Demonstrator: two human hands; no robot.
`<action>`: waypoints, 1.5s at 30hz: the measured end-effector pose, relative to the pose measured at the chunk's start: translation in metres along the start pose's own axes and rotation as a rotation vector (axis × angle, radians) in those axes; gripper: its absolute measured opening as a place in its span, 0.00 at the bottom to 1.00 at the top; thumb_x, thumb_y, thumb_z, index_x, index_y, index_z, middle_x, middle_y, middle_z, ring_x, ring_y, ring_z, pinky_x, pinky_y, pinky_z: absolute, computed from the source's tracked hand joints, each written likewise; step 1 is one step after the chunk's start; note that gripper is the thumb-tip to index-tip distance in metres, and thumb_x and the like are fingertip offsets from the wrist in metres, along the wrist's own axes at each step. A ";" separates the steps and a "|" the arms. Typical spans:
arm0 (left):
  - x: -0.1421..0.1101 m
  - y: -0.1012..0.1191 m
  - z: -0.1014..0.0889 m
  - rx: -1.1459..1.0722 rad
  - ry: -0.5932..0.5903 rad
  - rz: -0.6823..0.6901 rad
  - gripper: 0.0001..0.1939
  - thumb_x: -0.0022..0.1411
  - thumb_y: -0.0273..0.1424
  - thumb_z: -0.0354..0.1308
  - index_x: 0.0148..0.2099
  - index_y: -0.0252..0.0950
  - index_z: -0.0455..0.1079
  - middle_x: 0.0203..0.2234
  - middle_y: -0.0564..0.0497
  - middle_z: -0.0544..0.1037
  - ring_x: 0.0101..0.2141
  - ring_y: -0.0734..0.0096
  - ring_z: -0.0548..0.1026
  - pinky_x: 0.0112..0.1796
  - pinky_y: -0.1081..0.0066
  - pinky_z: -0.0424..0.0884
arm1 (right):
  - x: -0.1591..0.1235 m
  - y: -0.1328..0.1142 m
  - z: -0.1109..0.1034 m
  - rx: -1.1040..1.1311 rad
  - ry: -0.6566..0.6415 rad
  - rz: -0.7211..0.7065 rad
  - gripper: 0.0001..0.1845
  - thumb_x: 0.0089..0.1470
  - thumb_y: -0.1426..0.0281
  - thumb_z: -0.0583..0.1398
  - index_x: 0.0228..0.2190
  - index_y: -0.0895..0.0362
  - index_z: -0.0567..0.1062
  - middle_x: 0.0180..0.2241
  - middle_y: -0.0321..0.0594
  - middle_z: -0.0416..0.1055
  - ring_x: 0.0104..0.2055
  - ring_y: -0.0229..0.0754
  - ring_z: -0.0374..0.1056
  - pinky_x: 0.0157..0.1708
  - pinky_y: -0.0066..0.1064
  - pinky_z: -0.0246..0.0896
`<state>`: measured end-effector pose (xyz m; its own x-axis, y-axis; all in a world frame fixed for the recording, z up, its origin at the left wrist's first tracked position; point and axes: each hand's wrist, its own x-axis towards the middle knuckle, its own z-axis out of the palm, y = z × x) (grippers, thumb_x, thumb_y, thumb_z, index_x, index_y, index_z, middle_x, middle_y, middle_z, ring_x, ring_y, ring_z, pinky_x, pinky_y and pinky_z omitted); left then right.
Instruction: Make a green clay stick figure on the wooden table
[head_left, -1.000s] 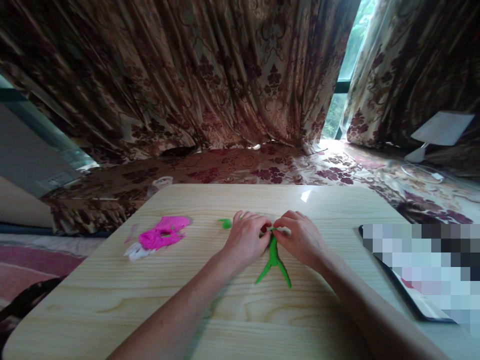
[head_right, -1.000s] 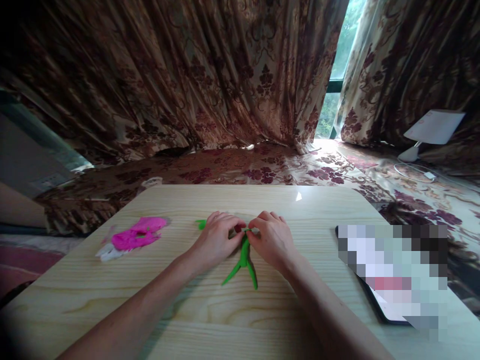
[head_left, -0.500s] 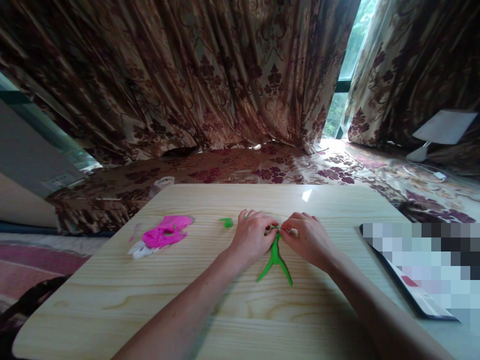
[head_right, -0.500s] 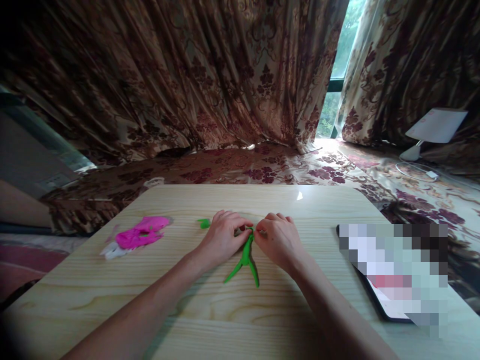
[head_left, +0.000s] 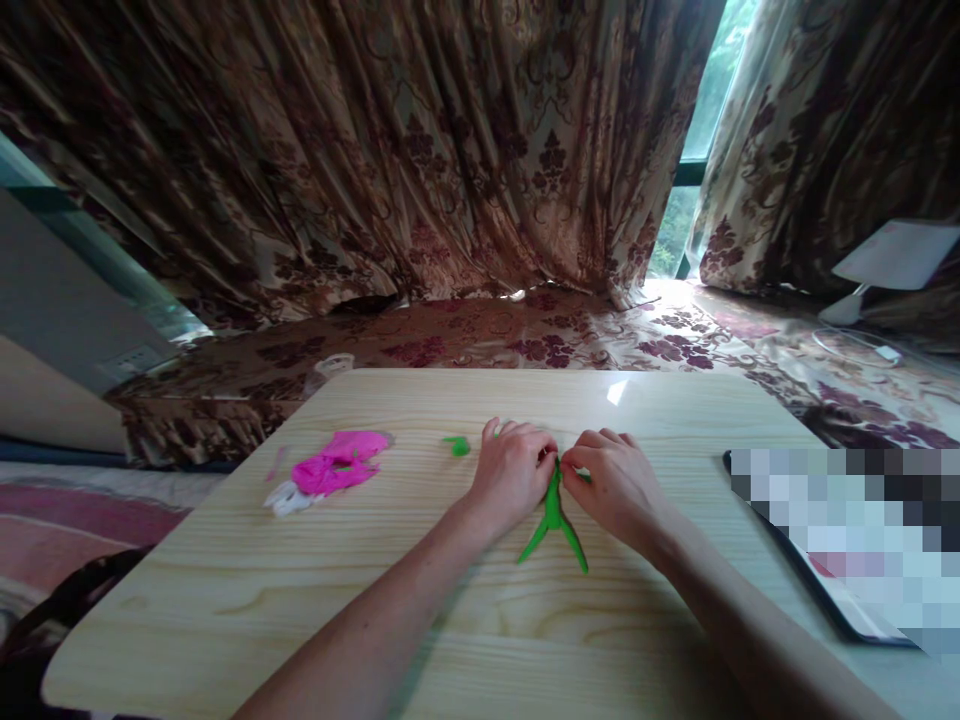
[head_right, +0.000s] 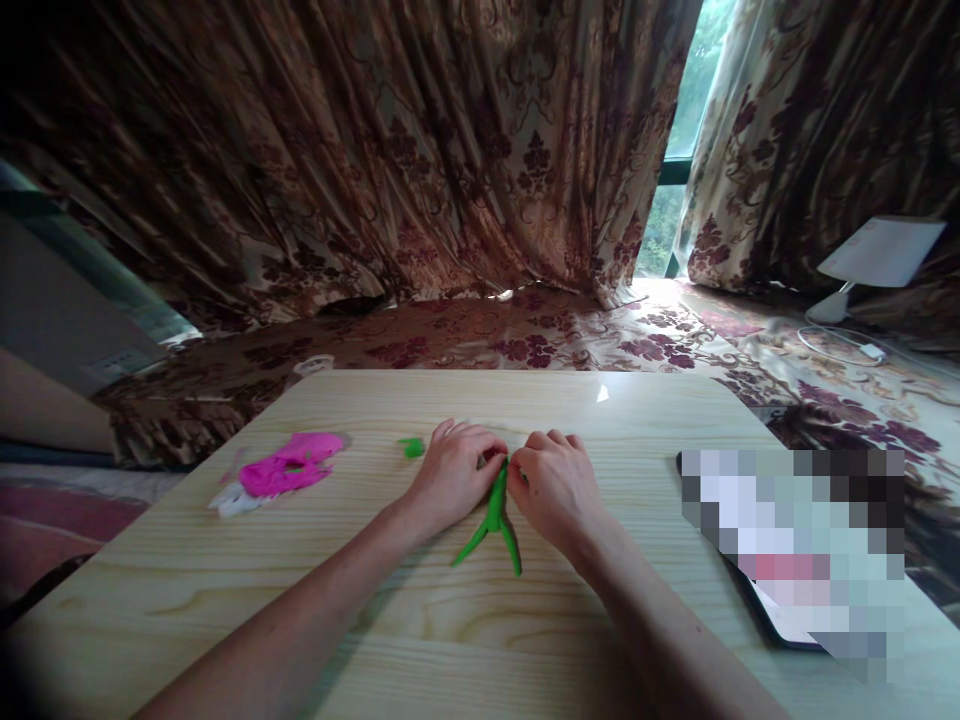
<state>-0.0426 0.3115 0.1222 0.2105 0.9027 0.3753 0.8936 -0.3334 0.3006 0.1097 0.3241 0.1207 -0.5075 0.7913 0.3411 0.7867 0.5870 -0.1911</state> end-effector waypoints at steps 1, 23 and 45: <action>0.000 0.000 -0.001 -0.011 0.001 -0.005 0.08 0.57 0.31 0.49 0.33 0.41 0.70 0.30 0.54 0.75 0.37 0.67 0.69 0.49 0.60 0.53 | -0.001 0.000 -0.001 0.001 0.000 -0.006 0.10 0.52 0.70 0.54 0.27 0.53 0.75 0.29 0.38 0.70 0.36 0.41 0.62 0.37 0.30 0.47; -0.010 -0.007 -0.028 0.074 -0.111 0.064 0.12 0.58 0.32 0.49 0.29 0.43 0.73 0.26 0.51 0.73 0.37 0.64 0.66 0.44 0.61 0.56 | -0.004 -0.001 -0.007 0.088 -0.045 0.006 0.15 0.47 0.78 0.54 0.31 0.51 0.77 0.31 0.38 0.71 0.37 0.41 0.62 0.38 0.31 0.49; -0.007 -0.014 -0.023 0.043 -0.084 0.032 0.11 0.57 0.31 0.49 0.32 0.43 0.73 0.26 0.52 0.74 0.37 0.65 0.67 0.43 0.63 0.57 | 0.002 0.000 -0.002 0.191 0.051 -0.026 0.13 0.53 0.75 0.53 0.38 0.52 0.74 0.36 0.39 0.69 0.39 0.41 0.62 0.40 0.31 0.53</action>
<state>-0.0658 0.3033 0.1360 0.2704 0.9120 0.3083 0.9017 -0.3522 0.2510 0.1093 0.3249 0.1233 -0.5042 0.7686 0.3938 0.6901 0.6327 -0.3513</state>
